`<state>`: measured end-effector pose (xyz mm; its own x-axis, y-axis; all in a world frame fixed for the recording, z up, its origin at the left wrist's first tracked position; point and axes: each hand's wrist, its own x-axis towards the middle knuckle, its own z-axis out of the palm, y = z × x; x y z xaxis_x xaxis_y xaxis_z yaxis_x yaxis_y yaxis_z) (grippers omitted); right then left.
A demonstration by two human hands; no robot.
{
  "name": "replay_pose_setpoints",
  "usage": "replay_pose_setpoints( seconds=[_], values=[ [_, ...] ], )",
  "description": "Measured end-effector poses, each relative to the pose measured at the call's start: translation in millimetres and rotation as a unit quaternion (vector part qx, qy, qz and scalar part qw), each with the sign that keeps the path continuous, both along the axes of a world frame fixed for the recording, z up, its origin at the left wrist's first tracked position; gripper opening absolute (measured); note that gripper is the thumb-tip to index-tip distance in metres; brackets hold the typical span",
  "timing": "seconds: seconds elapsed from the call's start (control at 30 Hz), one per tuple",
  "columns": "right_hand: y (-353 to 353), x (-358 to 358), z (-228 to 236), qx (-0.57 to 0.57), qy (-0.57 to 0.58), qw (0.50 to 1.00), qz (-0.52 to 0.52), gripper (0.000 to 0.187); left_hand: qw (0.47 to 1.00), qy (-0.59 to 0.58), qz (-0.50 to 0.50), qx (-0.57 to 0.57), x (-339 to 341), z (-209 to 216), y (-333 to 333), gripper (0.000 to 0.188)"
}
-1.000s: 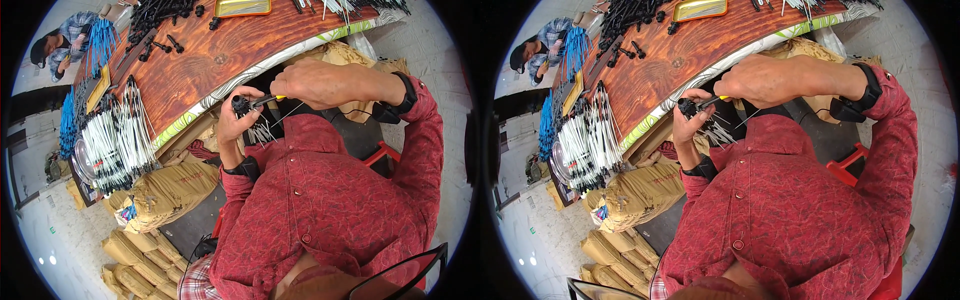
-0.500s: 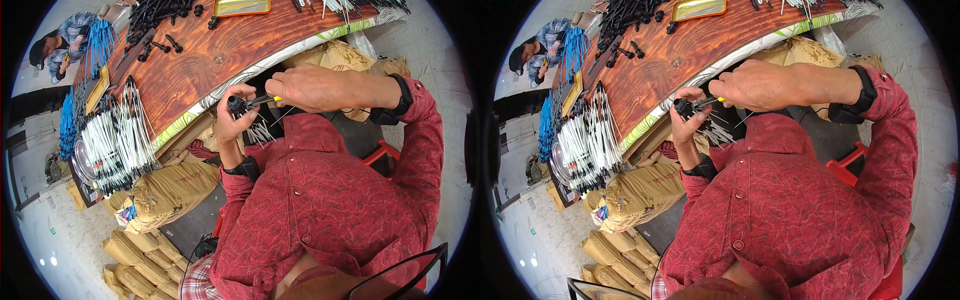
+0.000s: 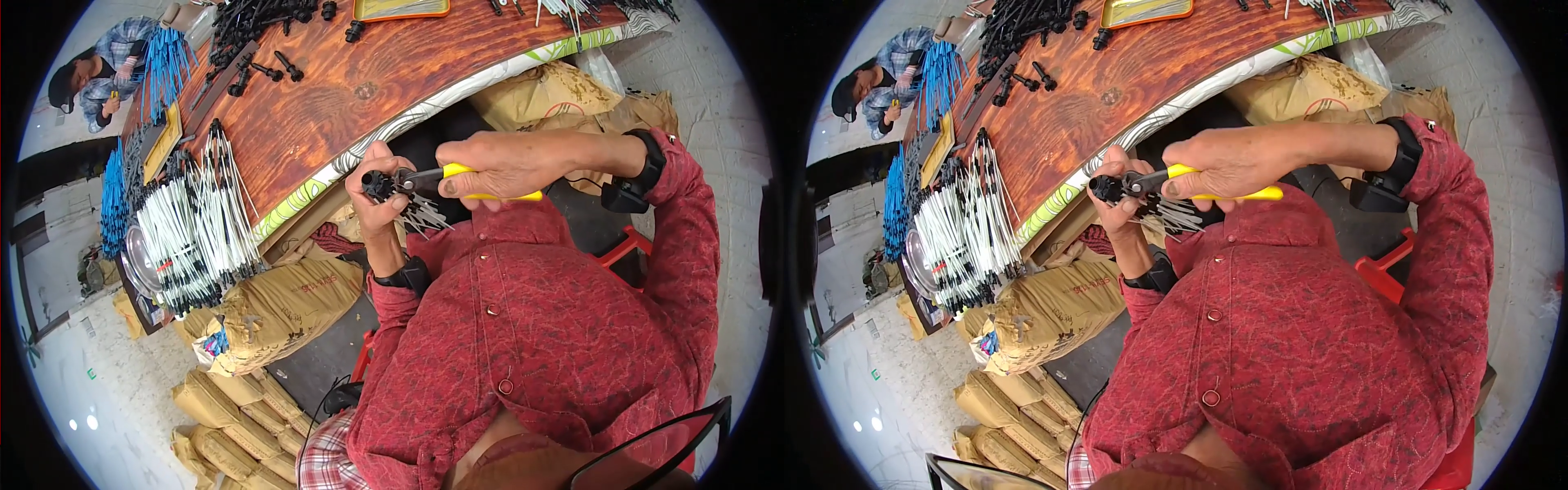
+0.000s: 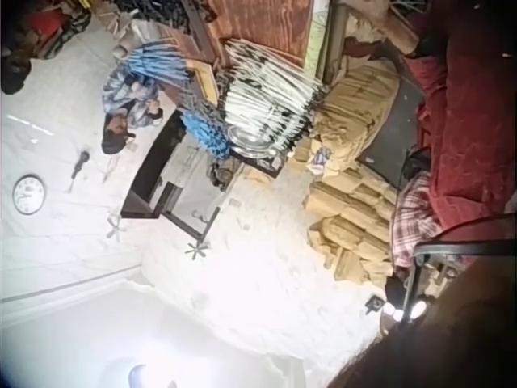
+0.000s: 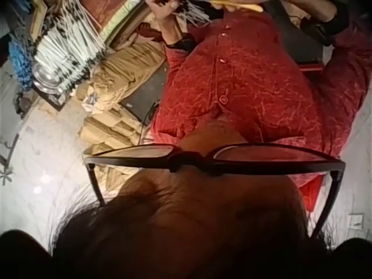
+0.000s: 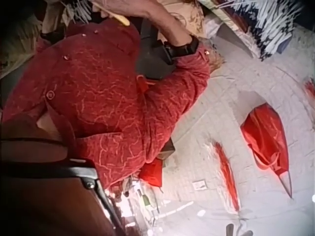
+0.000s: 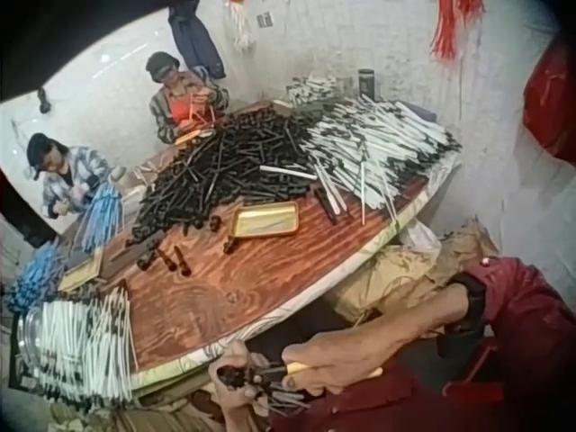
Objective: The person picks up a bundle of white rods and a black plastic hub, then inserts the rods into the hub one by one. Using yellow-handled shears, the person trims the ends of the rods and then fans them out by hand.
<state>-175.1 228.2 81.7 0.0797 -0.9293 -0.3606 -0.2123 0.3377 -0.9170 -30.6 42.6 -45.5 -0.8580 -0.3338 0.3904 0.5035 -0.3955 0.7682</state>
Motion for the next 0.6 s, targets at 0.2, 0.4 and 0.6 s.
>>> replay_pose_setpoints(
  seconds=[0.2, 0.4, 0.6],
  values=[
    [4.7, 18.8, -21.8, 0.136, -0.403, 0.904, -0.039, 0.046, 0.999, 0.020, -0.017, 0.029, 1.5, -0.5, 1.6, 0.050],
    [7.8, 20.5, -39.7, 0.131, -0.481, 0.867, -0.005, 0.049, 0.999, -0.021, -0.041, -0.009, 1.8, 5.7, -5.9, 0.051],
    [30.0, 27.0, -14.8, -0.026, 0.035, 0.996, -0.084, 0.047, 0.999, -0.028, 0.003, -0.039, 5.4, 4.1, -13.4, 0.053]
  ],
)
